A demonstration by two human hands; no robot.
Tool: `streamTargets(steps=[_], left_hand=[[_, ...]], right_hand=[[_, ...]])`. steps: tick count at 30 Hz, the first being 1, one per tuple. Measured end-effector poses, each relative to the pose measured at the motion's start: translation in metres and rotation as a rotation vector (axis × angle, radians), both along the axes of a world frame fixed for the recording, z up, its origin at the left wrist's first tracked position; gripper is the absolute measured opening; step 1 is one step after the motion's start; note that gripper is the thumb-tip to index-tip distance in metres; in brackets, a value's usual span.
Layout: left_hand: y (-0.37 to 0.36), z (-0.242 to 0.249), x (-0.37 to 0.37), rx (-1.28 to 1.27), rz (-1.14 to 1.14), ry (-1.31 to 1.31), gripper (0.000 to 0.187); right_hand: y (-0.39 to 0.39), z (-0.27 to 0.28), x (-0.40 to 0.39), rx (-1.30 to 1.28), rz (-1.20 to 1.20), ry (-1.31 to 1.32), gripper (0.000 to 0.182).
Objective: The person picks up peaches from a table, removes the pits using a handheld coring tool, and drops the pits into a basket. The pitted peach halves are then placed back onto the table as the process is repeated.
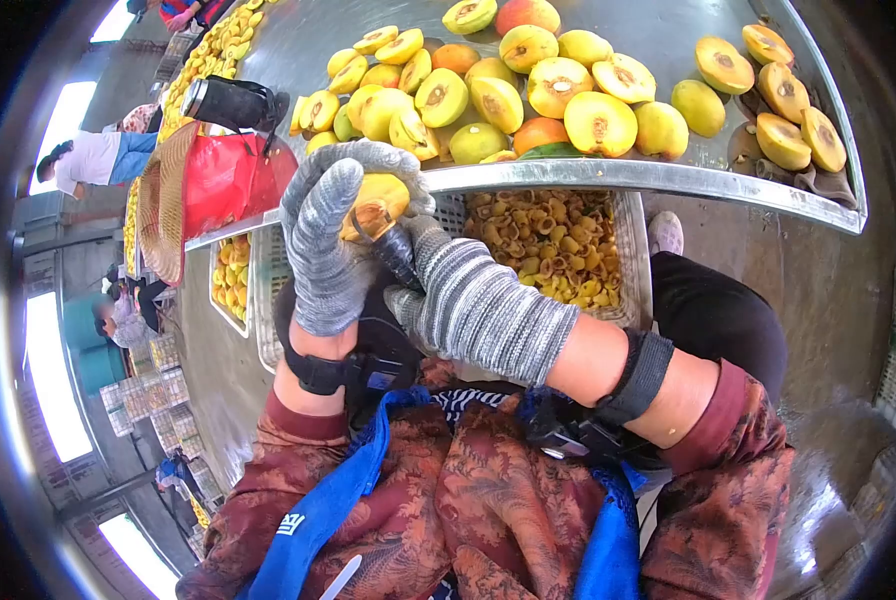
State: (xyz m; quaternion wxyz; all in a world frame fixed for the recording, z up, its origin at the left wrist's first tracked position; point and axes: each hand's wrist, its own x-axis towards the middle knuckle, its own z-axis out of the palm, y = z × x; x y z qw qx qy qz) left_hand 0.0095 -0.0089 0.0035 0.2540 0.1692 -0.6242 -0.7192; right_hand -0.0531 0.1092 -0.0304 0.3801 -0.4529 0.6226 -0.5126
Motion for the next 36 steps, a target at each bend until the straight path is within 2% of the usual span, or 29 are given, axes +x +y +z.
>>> streamTargets(steps=[1, 3, 4, 5, 8, 11, 12, 14, 15, 17, 18, 21, 22, 23, 24, 25, 26, 27, 29, 30, 31, 33, 34, 36], left_hand=[[-0.002, 0.000, -0.001, 0.004, 0.007, 0.002, 0.022], [-0.007, 0.001, -0.001, -0.166, -0.145, 0.008, 0.021], [-0.011, 0.007, -0.002, 0.000, -0.192, -0.121, 0.021], [-0.013, 0.008, -0.002, 0.005, -0.181, -0.116, 0.021], [-0.021, 0.008, -0.005, -0.186, -0.264, -0.229, 0.022], [-0.030, 0.007, -0.006, -0.198, -0.365, -0.264, 0.017], [-0.038, -0.003, -0.006, -0.457, -0.420, -0.142, 0.017], [-0.041, -0.005, -0.003, -0.388, -0.441, -0.214, 0.019], [-0.041, -0.006, -0.002, -0.325, -0.473, -0.290, 0.022], [-0.041, -0.007, -0.002, -0.371, -0.487, -0.253, 0.022], [-0.041, -0.007, -0.002, -0.369, -0.468, -0.258, 0.022], [-0.035, -0.004, -0.004, -0.348, -0.487, -0.146, 0.021], [-0.029, -0.001, -0.004, -0.259, -0.389, -0.192, 0.017], [-0.025, 0.001, -0.005, -0.171, -0.291, -0.237, 0.027], [-0.024, 0.000, -0.006, -0.171, -0.290, -0.234, 0.027], [-0.024, -0.001, -0.006, -0.224, -0.292, -0.193, 0.026], [-0.024, -0.003, -0.005, -0.278, -0.292, -0.151, 0.024], [-0.025, -0.005, -0.003, -0.279, -0.286, -0.148, 0.024], [-0.027, -0.010, 0.001, -0.589, -0.269, -0.046, 0.018], [-0.028, -0.012, 0.002, -0.589, -0.265, -0.043, 0.018], [-0.028, -0.013, 0.004, -0.614, -0.269, -0.043, 0.017], [-0.029, -0.014, 0.004, -0.663, -0.280, -0.041, 0.021], [-0.030, -0.016, 0.004, -0.664, -0.277, -0.038, 0.021], [-0.031, -0.020, 0.002, -1.034, -0.147, 0.083, 0.020]], right_hand=[[0.002, 0.009, -0.003, 0.163, 0.052, 0.011, 0.064], [0.002, 0.021, -0.007, 0.242, 0.095, 0.018, 0.065], [0.002, 0.023, -0.008, 0.317, 0.128, 0.023, 0.065], [0.002, 0.022, -0.006, 0.322, 0.138, 0.028, 0.065], [0.002, 0.010, 0.001, 0.270, 0.058, 0.072, 0.064], [0.001, 0.004, -0.001, 0.190, 0.044, -0.044, 0.057], [0.001, 0.003, -0.004, 0.174, 0.126, -0.227, 0.052], [0.006, 0.016, -0.009, 0.205, 0.240, -0.547, 0.037], [0.007, 0.020, -0.012, 0.213, 0.245, -0.546, 0.037], [0.008, 0.021, -0.018, 0.249, 0.354, -0.981, 0.027], [0.009, 0.018, -0.017, 0.186, 0.350, -0.942, 0.021], [0.009, 0.008, -0.015, 0.108, 0.372, -1.014, 0.023], [0.009, 0.005, -0.013, 0.062, 0.364, -1.007, 0.025], [0.009, 0.009, -0.015, 0.064, 0.364, -1.003, 0.025], [0.010, 0.015, -0.019, 0.116, 0.406, -1.066, 0.024], [0.010, 0.018, -0.021, 0.168, 0.449, -1.130, 0.022], [0.006, 0.019, -0.016, 0.163, 0.326, -0.849, 0.019], [0.005, 0.018, -0.014, 0.164, 0.331, -0.845, 0.019], [0.002, 0.014, -0.010, 0.213, 0.264, -0.637, 0.021], [-0.001, 0.003, -0.004, 0.076, 0.224, -0.541, 0.024], [0.001, 0.003, -0.005, 0.078, 0.228, -0.536, 0.024], [0.004, 0.012, -0.009, 0.225, 0.301, -0.875, 0.021], [0.005, 0.012, -0.009, 0.168, 0.313, -0.899, 0.020], [0.005, 0.014, -0.011, 0.172, 0.316, -0.876, 0.020]])
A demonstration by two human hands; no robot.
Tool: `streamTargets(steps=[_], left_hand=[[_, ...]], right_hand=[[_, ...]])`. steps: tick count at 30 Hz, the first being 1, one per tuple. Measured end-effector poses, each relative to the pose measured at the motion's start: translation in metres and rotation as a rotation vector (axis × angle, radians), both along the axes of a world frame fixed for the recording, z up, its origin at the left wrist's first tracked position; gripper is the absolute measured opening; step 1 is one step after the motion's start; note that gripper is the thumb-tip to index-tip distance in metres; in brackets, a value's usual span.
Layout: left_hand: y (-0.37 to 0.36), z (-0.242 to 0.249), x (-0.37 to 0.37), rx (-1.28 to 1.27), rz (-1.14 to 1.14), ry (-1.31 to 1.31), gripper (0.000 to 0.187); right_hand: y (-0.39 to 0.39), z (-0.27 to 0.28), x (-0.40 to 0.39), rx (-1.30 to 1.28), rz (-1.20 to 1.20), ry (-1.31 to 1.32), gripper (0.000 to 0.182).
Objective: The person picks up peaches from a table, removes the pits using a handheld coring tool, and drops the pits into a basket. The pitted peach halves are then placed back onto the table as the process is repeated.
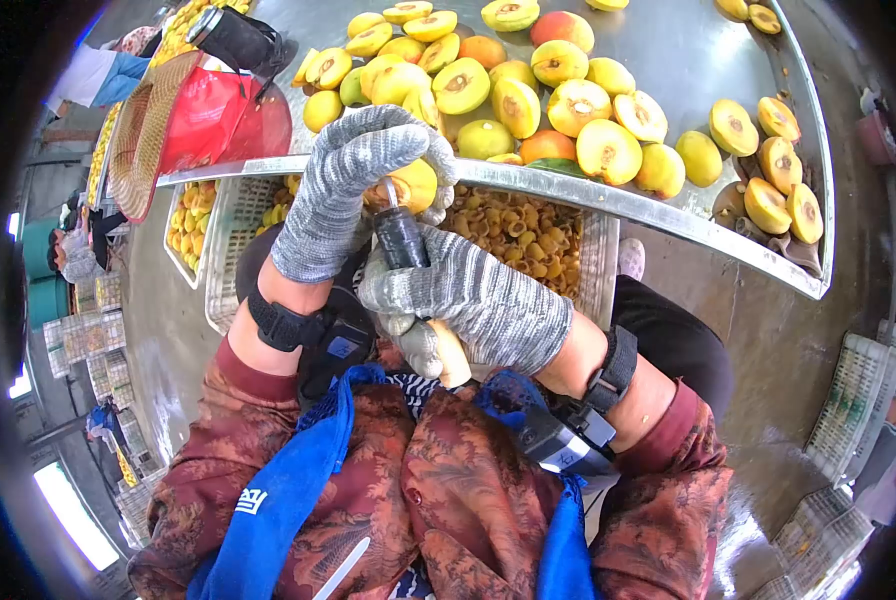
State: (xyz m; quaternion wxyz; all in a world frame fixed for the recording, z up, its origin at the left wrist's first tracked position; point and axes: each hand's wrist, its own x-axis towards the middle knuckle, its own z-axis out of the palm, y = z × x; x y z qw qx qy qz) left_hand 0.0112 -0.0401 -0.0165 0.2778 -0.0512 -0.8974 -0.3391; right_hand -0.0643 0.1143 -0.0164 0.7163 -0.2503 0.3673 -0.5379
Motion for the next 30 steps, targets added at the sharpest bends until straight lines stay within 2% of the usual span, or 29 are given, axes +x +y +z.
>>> streamTargets(steps=[1, 3, 4, 6, 7, 9, 10, 11, 12, 13, 15, 17, 19, 20, 21, 22, 23, 25, 30], left_hand=[[0.001, -0.001, 0.000, 0.000, 0.001, 0.003, 0.020], [0.004, -0.003, 0.000, 0.357, -0.042, -0.018, 0.018], [0.004, -0.005, 0.001, 0.359, -0.041, -0.017, 0.018], [0.003, -0.008, 0.002, 0.140, 0.047, -0.006, 0.014], [0.003, -0.007, 0.003, 0.140, 0.047, -0.004, 0.014], [0.004, 0.001, 0.005, 0.799, -0.039, -0.336, 0.016], [0.005, 0.008, 0.003, 0.827, -0.108, -0.274, 0.015], [0.005, 0.009, 0.004, 0.825, -0.106, -0.271, 0.015], [0.007, 0.010, 0.005, 0.613, -0.084, -0.202, 0.016], [0.008, 0.010, 0.005, 0.402, -0.062, -0.133, 0.017], [0.007, 0.007, 0.005, 0.362, -0.052, -0.108, 0.018], [0.004, 0.008, 0.004, 0.320, -0.044, -0.084, 0.020], [-0.001, 0.014, 0.004, 0.403, -0.110, -0.215, 0.024], [0.000, 0.011, 0.003, 0.403, -0.112, -0.218, 0.024], [0.003, 0.006, 0.002, 0.249, -0.050, -0.073, 0.019], [0.006, 0.002, 0.000, 0.095, 0.011, 0.073, 0.019], [0.011, 0.001, 0.000, 0.101, 0.010, 0.075, 0.019], [0.023, 0.002, 0.003, 1.162, 0.152, -0.204, 0.032], [0.027, 0.012, 0.003, 1.253, 0.046, -0.207, 0.039]], right_hand=[[0.000, 0.001, -0.001, -0.001, 0.007, 0.019, 0.020], [-0.001, 0.003, -0.003, -0.001, 0.022, 0.053, 0.021], [-0.001, 0.004, -0.003, 0.000, 0.030, 0.069, 0.022], [0.000, 0.006, -0.004, 0.002, 0.044, 0.102, 0.024], [0.000, 0.007, -0.005, 0.002, 0.050, 0.119, 0.025], [-0.001, 0.008, -0.005, -0.001, 0.057, 0.142, 0.026], [-0.002, 0.008, -0.004, 0.014, 0.050, 0.216, 0.028], [-0.003, 0.006, -0.003, 0.028, 0.043, 0.290, 0.030], [-0.005, -0.009, 0.002, -0.058, -0.021, 0.540, 0.034], [-0.006, -0.013, 0.003, -0.059, -0.018, 0.541, 0.034], [-0.008, -0.015, 0.006, -0.094, -0.095, 0.583, 0.038], [-0.006, -0.003, 0.004, -0.116, -0.131, 0.556, 0.031], [-0.001, 0.012, -0.006, 0.064, 0.162, 0.000, 0.024], [0.001, 0.010, -0.004, 0.013, 0.129, -0.253, 0.022], [0.003, 0.008, -0.002, 0.014, 0.128, -0.255, 0.022], [0.004, 0.007, 0.000, -0.025, 0.114, -0.386, 0.023], [0.005, 0.006, 0.000, -0.064, 0.098, -0.514, 0.025], [0.008, 0.003, -0.001, -0.043, 0.108, -0.490, 0.025], [0.002, 0.005, -0.004, 0.006, 0.082, 0.034, 0.023]])
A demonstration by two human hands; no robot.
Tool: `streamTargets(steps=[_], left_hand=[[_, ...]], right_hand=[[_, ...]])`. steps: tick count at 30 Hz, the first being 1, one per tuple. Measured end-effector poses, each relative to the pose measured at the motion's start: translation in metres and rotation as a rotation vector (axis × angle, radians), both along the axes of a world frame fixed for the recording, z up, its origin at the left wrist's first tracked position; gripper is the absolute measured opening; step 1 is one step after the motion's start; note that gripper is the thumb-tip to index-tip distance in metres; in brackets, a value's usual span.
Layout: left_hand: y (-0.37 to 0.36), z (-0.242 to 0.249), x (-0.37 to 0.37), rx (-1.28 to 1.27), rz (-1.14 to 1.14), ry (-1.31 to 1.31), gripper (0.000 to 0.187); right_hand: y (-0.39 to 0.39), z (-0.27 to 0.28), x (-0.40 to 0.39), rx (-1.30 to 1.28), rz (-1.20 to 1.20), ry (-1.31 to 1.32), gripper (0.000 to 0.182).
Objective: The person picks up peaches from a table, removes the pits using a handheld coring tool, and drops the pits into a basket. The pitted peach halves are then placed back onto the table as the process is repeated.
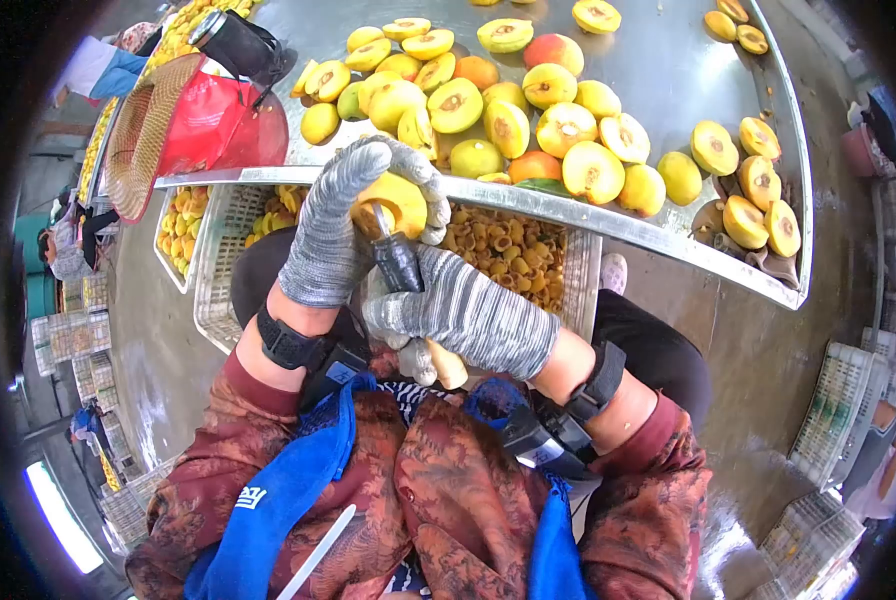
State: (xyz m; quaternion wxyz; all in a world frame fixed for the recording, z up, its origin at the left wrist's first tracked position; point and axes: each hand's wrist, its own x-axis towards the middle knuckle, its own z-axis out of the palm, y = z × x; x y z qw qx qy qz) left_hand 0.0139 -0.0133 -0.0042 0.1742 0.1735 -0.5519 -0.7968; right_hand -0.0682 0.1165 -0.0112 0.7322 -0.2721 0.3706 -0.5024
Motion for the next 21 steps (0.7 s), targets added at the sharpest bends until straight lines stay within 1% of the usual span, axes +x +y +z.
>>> streamTargets(steps=[1, 2, 3, 4, 5, 6, 7, 8, 9, 10, 11, 12, 13, 14, 15, 16, 17, 18, 19, 20, 21], left_hand=[[-0.004, -0.003, 0.004, -0.007, 0.003, 0.005, 0.039], [-0.007, -0.005, 0.008, -0.049, 0.045, -0.047, 0.030], [-0.009, -0.005, 0.010, -0.091, 0.088, -0.100, 0.022], [-0.011, -0.002, 0.010, 0.012, 0.033, -0.067, 0.015], [-0.012, -0.003, 0.011, 0.010, 0.034, -0.068, 0.015], [-0.013, -0.004, 0.011, -0.185, 0.035, -0.085, 0.016], [-0.013, -0.006, 0.011, -0.379, 0.035, -0.100, 0.017], [-0.012, -0.008, 0.012, -0.277, 0.090, -0.227, 0.023], [-0.013, -0.011, 0.010, -0.276, 0.088, -0.229, 0.023], [-0.016, -0.013, 0.008, -0.771, 0.117, -0.050, 0.024], [-0.018, -0.015, 0.006, -1.261, 0.140, 0.143, 0.025], [-0.020, -0.017, 0.005, -1.260, 0.137, 0.141, 0.025], [-0.020, -0.019, 0.003, -1.252, 0.149, 0.117, 0.018], [-0.018, -0.017, 0.002, -1.242, 0.161, 0.092, 0.028], [-0.013, -0.015, 0.002, -1.239, 0.157, 0.089, 0.028], [-0.005, -0.009, 0.002, -0.890, 0.161, -0.006, 0.027], [0.000, -0.004, 0.002, -0.541, 0.163, -0.098, 0.027], [0.000, -0.003, 0.004, -0.537, 0.161, -0.104, 0.027], [0.000, -0.003, 0.007, -0.498, 0.117, -0.158, 0.017], [0.000, -0.002, 0.008, -0.459, 0.073, -0.209, 0.027], [0.000, -0.002, 0.008, -0.456, 0.073, -0.212, 0.027]], right_hand=[[-0.002, 0.000, 0.001, 0.003, -0.004, 0.103, 0.024], [-0.004, -0.001, 0.005, -0.058, -0.115, 0.376, 0.033], [-0.005, -0.005, 0.009, -0.063, -0.113, 0.377, 0.033], [-0.006, -0.010, 0.013, -0.118, -0.195, 0.526, 0.034], [-0.006, -0.013, 0.015, -0.171, -0.280, 0.674, 0.034], [-0.008, -0.012, 0.014, -0.149, -0.256, 0.856, 0.040], [-0.008, -0.013, 0.014, -0.148, -0.257, 0.856, 0.040], [-0.009, -0.016, 0.015, -0.136, -0.261, 0.912, 0.041], [-0.010, -0.018, 0.016, -0.124, -0.265, 0.968, 0.041], [-0.013, -0.020, 0.018, -0.068, -0.255, 0.953, 0.042], [-0.014, -0.020, 0.018, -0.065, -0.257, 0.949, 0.042], [-0.014, -0.019, 0.018, -0.061, -0.261, 0.953, 0.041], [-0.014, -0.019, 0.018, -0.055, -0.265, 0.956, 0.039], [-0.013, -0.020, 0.020, -0.050, -0.266, 0.952, 0.039], [-0.011, -0.021, 0.022, -0.127, -0.322, 0.770, 0.037], [-0.009, -0.022, 0.024, -0.201, -0.377, 0.586, 0.034], [-0.008, -0.018, 0.022, -0.196, -0.377, 0.580, 0.034], [-0.007, -0.011, 0.018, -0.083, -0.227, 0.325, 0.033], [-0.006, -0.007, 0.015, 0.029, -0.076, 0.071, 0.033], [-0.006, -0.014, 0.017, -0.113, -0.108, 0.199, 0.034], [-0.004, -0.015, 0.015, -0.110, -0.107, 0.196, 0.034]])
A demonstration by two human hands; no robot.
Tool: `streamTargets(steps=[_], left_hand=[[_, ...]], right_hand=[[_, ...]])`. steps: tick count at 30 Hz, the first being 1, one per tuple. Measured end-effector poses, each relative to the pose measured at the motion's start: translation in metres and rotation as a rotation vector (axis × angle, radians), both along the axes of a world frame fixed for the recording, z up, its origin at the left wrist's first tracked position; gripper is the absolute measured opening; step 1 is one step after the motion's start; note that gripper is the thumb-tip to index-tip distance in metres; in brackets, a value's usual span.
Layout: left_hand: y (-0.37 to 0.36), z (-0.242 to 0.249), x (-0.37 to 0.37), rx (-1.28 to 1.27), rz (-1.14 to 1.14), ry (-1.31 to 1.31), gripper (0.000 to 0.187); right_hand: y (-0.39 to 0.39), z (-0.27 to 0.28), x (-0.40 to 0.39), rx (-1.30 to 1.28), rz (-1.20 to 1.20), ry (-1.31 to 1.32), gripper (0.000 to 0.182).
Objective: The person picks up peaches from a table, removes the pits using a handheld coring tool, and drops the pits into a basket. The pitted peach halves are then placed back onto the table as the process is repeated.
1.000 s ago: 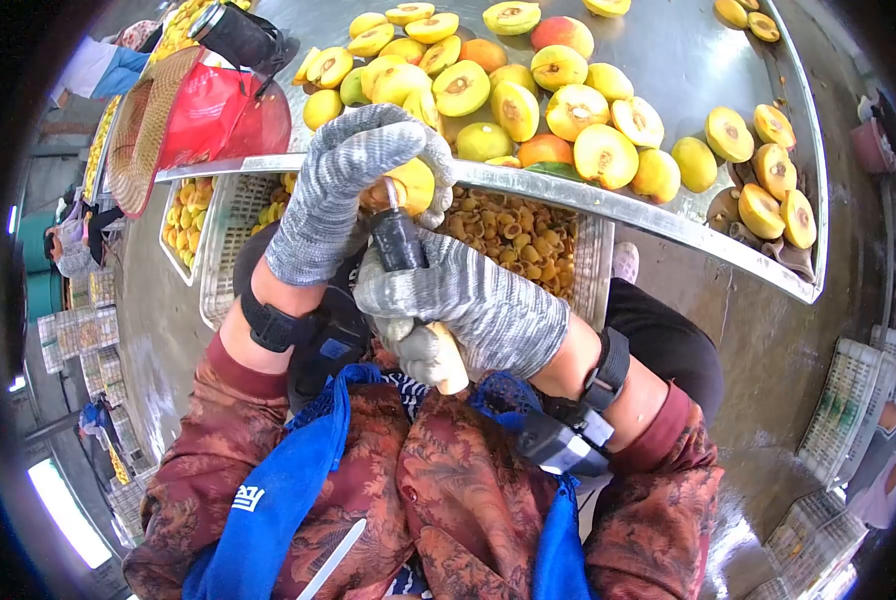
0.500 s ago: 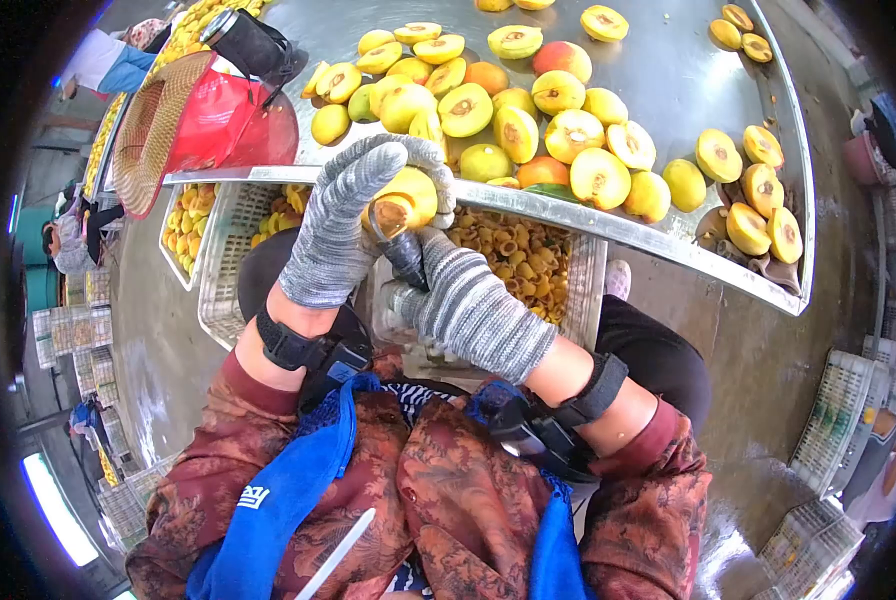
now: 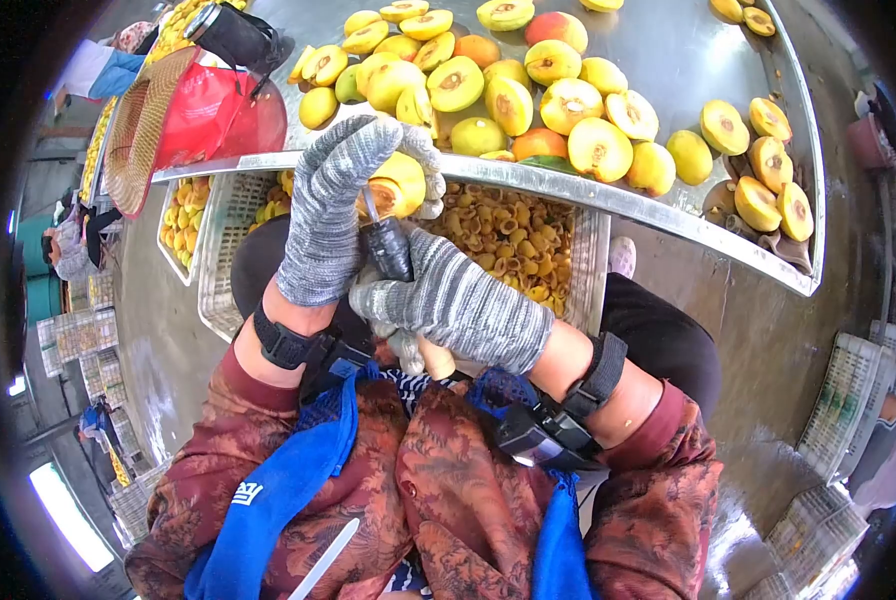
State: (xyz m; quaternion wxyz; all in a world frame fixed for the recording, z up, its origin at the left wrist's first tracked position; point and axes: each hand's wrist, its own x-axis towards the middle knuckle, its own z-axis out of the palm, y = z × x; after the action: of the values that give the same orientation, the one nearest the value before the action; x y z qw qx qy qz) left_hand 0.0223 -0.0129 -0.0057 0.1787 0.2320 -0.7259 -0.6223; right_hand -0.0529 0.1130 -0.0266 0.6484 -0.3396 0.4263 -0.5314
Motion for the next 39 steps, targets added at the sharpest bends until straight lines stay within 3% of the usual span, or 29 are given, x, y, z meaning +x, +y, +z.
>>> streamTargets(steps=[4, 5, 10, 13, 16, 17, 21, 24, 28, 32, 36, 38, 39], left_hand=[[0.004, 0.001, -0.003, 0.054, 0.020, -0.008, 0.020], [0.006, 0.001, -0.004, 0.068, 0.024, 0.049, 0.037], [0.009, -0.005, -0.006, 0.304, 0.047, 0.146, 0.041], [0.009, 0.000, -0.006, 0.406, -0.026, 0.185, 0.042], [0.010, 0.004, -0.006, 0.410, -0.069, 0.207, 0.042], [0.010, 0.003, -0.005, 0.418, -0.075, 0.223, 0.042], [0.011, -0.006, -0.004, 0.403, -0.029, 0.224, 0.039], [0.008, -0.012, -0.004, 0.432, 0.017, 0.262, 0.025], [0.010, 0.007, -0.005, 0.470, -0.079, 0.269, 0.025], [0.007, 0.008, -0.005, 0.502, -0.151, 0.299, 0.025], [0.006, 0.016, -0.002, 0.578, -0.177, 0.334, 0.030], [0.003, 0.009, -0.003, 0.420, -0.061, 0.316, 0.046], [-0.001, 0.004, -0.003, 0.408, -0.048, 0.333, 0.049]], right_hand=[[0.006, 0.002, 0.001, -0.001, 0.066, -0.224, 0.032], [0.006, 0.003, 0.003, 0.016, 0.069, -0.314, 0.027], [0.011, 0.009, 0.001, 0.061, 0.085, -0.486, 0.023], [0.007, 0.012, 0.007, 0.062, 0.016, -0.433, 0.022], [0.007, 0.012, 0.003, 0.075, 0.096, -0.395, 0.022], [0.007, 0.017, 0.004, 0.033, 0.051, -0.257, 0.021], [0.006, 0.015, 0.007, -0.017, 0.047, -0.137, 0.021], [0.008, 0.013, 0.006, 0.037, 0.066, -0.287, 0.020], [0.007, 0.015, 0.006, -0.073, 0.050, -0.296, 0.020], [0.004, 0.014, 0.007, -0.139, 0.087, -0.223, 0.021], [-0.004, 0.011, 0.011, -0.101, 0.035, 0.144, 0.022], [-0.008, 0.005, 0.013, -0.098, -0.077, 0.446, 0.031], [-0.010, 0.010, 0.013, -0.158, -0.094, 0.468, 0.037]])
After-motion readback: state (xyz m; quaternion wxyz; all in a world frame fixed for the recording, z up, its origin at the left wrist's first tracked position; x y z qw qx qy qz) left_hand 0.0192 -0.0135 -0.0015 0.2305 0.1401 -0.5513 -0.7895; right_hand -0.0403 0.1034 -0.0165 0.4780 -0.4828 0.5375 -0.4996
